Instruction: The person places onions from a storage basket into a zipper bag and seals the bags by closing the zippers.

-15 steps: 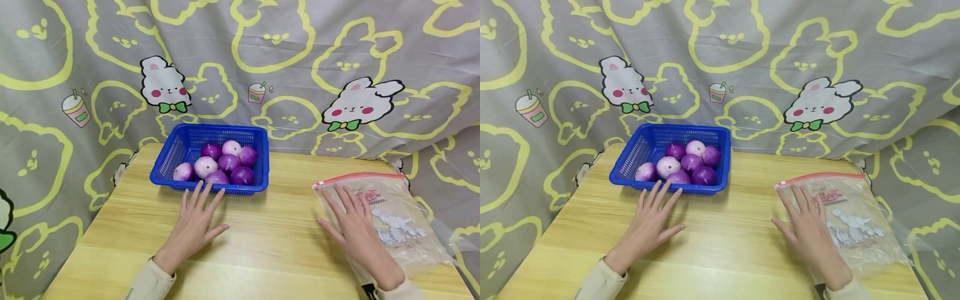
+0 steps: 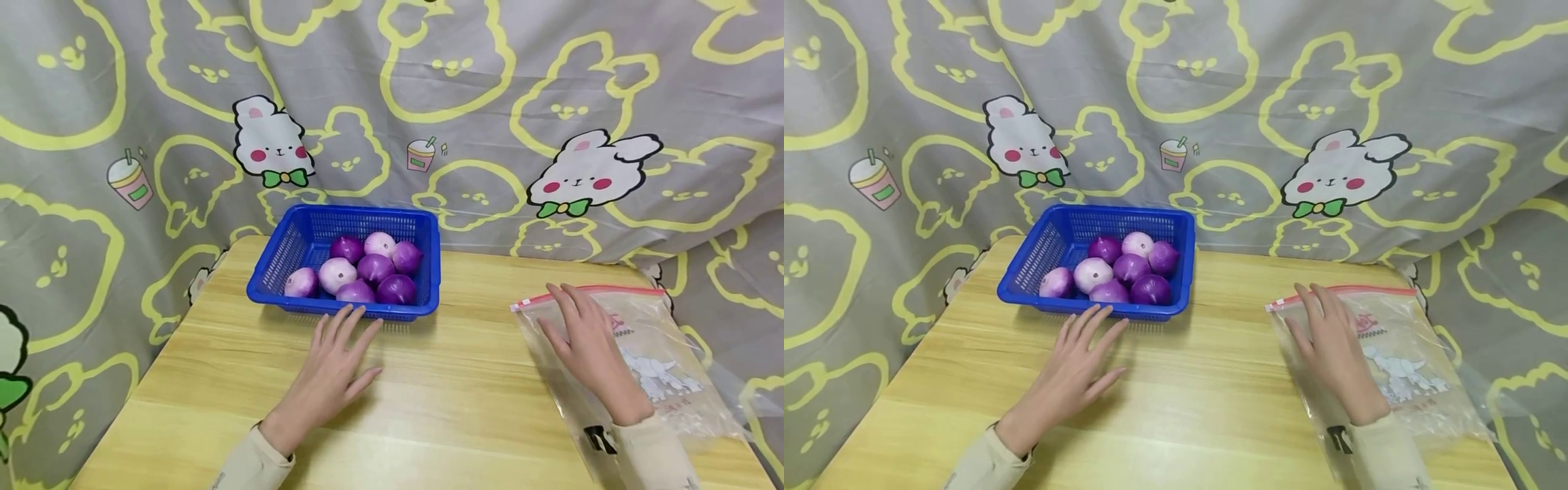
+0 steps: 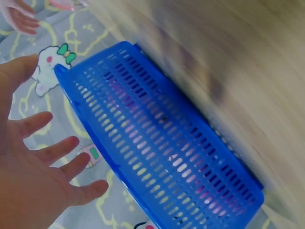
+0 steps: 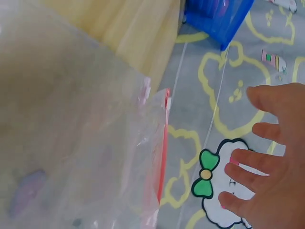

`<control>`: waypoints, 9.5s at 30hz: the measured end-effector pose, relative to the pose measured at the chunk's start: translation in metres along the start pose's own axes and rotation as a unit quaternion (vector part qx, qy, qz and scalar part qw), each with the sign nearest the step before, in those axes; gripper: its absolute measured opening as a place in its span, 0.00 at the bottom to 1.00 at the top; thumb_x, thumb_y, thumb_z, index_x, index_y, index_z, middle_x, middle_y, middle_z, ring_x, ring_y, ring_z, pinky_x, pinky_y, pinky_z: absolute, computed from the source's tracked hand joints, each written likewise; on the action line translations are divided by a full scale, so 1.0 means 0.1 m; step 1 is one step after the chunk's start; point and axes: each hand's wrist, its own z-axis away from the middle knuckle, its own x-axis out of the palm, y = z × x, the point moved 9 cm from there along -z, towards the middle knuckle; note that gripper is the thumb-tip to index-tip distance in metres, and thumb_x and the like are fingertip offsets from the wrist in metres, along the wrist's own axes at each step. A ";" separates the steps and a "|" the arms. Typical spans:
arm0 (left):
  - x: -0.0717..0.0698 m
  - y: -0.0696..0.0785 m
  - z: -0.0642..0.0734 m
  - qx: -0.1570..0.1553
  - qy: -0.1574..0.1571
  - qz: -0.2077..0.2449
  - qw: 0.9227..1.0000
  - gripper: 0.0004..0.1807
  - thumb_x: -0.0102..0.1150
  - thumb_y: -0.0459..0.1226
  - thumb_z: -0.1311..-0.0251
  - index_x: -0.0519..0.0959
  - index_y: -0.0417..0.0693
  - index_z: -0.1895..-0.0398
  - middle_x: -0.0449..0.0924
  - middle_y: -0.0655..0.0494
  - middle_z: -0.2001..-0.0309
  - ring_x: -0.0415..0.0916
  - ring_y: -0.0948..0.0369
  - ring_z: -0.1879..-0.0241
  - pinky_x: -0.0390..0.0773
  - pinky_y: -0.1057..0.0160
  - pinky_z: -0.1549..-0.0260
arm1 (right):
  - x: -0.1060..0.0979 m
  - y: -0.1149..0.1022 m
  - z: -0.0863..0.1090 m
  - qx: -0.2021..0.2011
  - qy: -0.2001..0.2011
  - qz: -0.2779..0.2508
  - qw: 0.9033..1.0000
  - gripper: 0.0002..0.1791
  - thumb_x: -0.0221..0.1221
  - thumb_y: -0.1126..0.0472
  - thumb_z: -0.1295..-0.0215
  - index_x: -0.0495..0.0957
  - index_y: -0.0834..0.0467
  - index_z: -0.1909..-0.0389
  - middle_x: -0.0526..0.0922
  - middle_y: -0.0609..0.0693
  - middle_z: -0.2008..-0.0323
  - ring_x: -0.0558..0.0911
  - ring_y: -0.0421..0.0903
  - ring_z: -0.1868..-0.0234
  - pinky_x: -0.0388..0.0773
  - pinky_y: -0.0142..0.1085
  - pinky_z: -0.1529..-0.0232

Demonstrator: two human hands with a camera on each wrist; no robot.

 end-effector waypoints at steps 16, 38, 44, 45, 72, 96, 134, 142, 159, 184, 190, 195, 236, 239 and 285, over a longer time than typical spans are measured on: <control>-0.05 0.29 -0.12 0.049 0.010 0.112 0.992 0.21 0.55 0.43 0.30 0.74 0.44 0.38 0.72 0.47 0.36 0.71 0.53 0.37 0.72 0.53 0.37 | 0.24 0.46 -0.08 0.059 -0.041 -0.002 0.997 0.26 0.47 0.78 0.41 0.73 0.67 0.40 0.73 0.70 0.43 0.68 0.71 0.40 0.48 0.72 0.38; -0.05 0.60 -0.40 0.090 -0.021 0.180 0.979 0.18 0.54 0.42 0.28 0.76 0.47 0.40 0.78 0.53 0.43 0.76 0.60 0.42 0.73 0.62 0.39 | 0.34 0.58 -0.07 0.076 -0.025 0.052 0.995 0.08 0.59 0.72 0.44 0.81 0.60 0.65 0.79 0.63 0.68 0.73 0.67 0.59 0.61 0.62 0.65; 0.01 0.69 -0.51 0.100 -0.026 0.199 0.975 0.16 0.53 0.42 0.28 0.77 0.47 0.42 0.79 0.57 0.46 0.77 0.64 0.46 0.76 0.66 0.44 | 0.28 0.45 -0.12 0.059 -0.019 0.041 0.997 0.07 0.56 0.71 0.42 0.80 0.60 0.66 0.80 0.56 0.72 0.77 0.60 0.64 0.66 0.55 0.68; 0.01 0.70 -0.54 0.099 -0.028 0.207 0.973 0.15 0.53 0.42 0.28 0.77 0.48 0.43 0.80 0.57 0.47 0.78 0.65 0.48 0.77 0.68 0.46 | 0.26 0.41 -0.14 0.055 -0.017 0.035 0.998 0.07 0.56 0.72 0.42 0.79 0.60 0.66 0.80 0.55 0.73 0.77 0.58 0.67 0.67 0.54 0.68; 0.90 0.95 -1.04 -0.185 -0.095 0.620 0.756 0.15 0.48 0.43 0.24 0.76 0.40 0.60 0.79 0.54 0.69 0.76 0.65 0.73 0.77 0.67 0.75 | 0.05 -0.76 -0.25 -0.038 -0.012 -0.099 0.994 0.10 0.63 0.74 0.41 0.81 0.62 0.59 0.83 0.48 0.67 0.79 0.40 0.68 0.78 0.33 0.70; 0.77 1.01 -0.97 -0.152 -0.068 0.575 0.801 0.09 0.51 0.33 0.33 0.79 0.41 0.71 0.80 0.60 0.70 0.74 0.70 0.72 0.76 0.70 0.73 | 0.27 -1.05 -0.14 0.029 -0.140 -0.253 0.957 0.18 0.54 0.70 0.29 0.72 0.57 0.40 0.82 0.43 0.69 0.80 0.36 0.72 0.79 0.33 0.73; -0.05 1.33 -0.93 0.018 -0.012 0.524 0.852 0.02 0.57 0.32 0.32 0.74 0.46 0.63 0.80 0.58 0.70 0.74 0.76 0.70 0.80 0.74 0.69 | -0.25 -1.42 -0.06 0.005 -0.125 -0.387 0.914 0.33 0.48 0.73 0.26 0.56 0.49 0.25 0.78 0.45 0.72 0.76 0.43 0.78 0.73 0.34 0.78; -0.02 1.25 -0.96 -0.018 -0.028 0.534 0.845 0.10 0.62 0.36 0.34 0.69 0.50 0.58 0.76 0.61 0.70 0.74 0.74 0.74 0.80 0.72 0.73 | -0.31 -1.45 -0.06 -0.003 -0.134 -0.431 0.892 0.34 0.46 0.77 0.27 0.52 0.56 0.24 0.80 0.47 0.72 0.75 0.42 0.77 0.72 0.35 0.78; -0.49 1.07 -0.91 0.046 0.160 0.328 0.930 0.25 0.41 0.24 0.36 0.73 0.48 0.39 0.67 0.59 0.69 0.62 0.69 0.73 0.64 0.79 0.73 | -0.67 -1.47 -0.02 -0.040 0.004 -0.184 0.982 0.22 0.57 0.78 0.40 0.78 0.49 0.53 0.68 0.35 0.77 0.64 0.30 0.82 0.62 0.22 0.80; -0.29 0.98 -0.89 0.049 -0.041 0.091 0.994 0.15 0.52 0.35 0.33 0.79 0.42 0.47 0.78 0.52 0.58 0.74 0.61 0.65 0.80 0.63 0.64 | -0.31 -1.25 -0.04 0.016 -0.076 0.069 0.995 0.30 0.58 0.77 0.49 0.80 0.56 0.43 0.76 0.58 0.68 0.67 0.47 0.84 0.65 0.41 0.87; -0.27 0.95 -0.89 0.033 -0.042 0.114 0.992 0.06 0.59 0.31 0.41 0.81 0.41 0.61 0.80 0.51 0.62 0.74 0.62 0.70 0.79 0.67 0.71 | -0.41 -1.19 -0.10 0.048 -0.006 0.027 0.998 0.12 0.57 0.62 0.31 0.82 0.63 0.53 0.78 0.55 0.67 0.78 0.51 0.75 0.73 0.46 0.80; -0.35 0.99 -0.89 0.037 0.022 0.090 0.995 0.09 0.62 0.34 0.38 0.79 0.47 0.78 0.75 0.58 0.76 0.73 0.61 0.78 0.76 0.64 0.80 | -0.41 -1.16 -0.10 0.041 0.003 0.029 0.999 0.12 0.68 0.58 0.40 0.85 0.62 0.60 0.76 0.49 0.77 0.72 0.43 0.79 0.66 0.37 0.81; -0.55 1.04 -0.85 0.003 0.111 0.060 0.992 0.07 0.67 0.34 0.42 0.79 0.39 0.69 0.68 0.53 0.71 0.66 0.56 0.71 0.71 0.63 0.71 | -0.66 -1.12 -0.12 -0.008 0.107 0.015 0.994 0.17 0.61 0.77 0.46 0.80 0.68 0.54 0.66 0.55 0.73 0.66 0.46 0.78 0.66 0.39 0.80; -0.47 1.03 -0.86 -0.008 0.074 0.038 0.997 0.07 0.67 0.34 0.44 0.78 0.41 0.68 0.67 0.53 0.69 0.66 0.55 0.70 0.70 0.62 0.70 | -0.60 -1.07 -0.13 0.015 0.068 0.013 0.997 0.37 0.66 0.75 0.47 0.69 0.66 0.33 0.67 0.55 0.71 0.67 0.44 0.77 0.67 0.37 0.79; -0.29 0.81 -0.88 -0.051 0.007 0.048 0.997 0.04 0.66 0.30 0.51 0.79 0.43 0.76 0.68 0.52 0.70 0.67 0.57 0.74 0.73 0.60 0.77 | -0.55 -1.03 -0.10 0.055 -0.015 0.027 0.998 0.09 0.60 0.74 0.51 0.81 0.61 0.68 0.68 0.52 0.73 0.67 0.46 0.78 0.64 0.37 0.80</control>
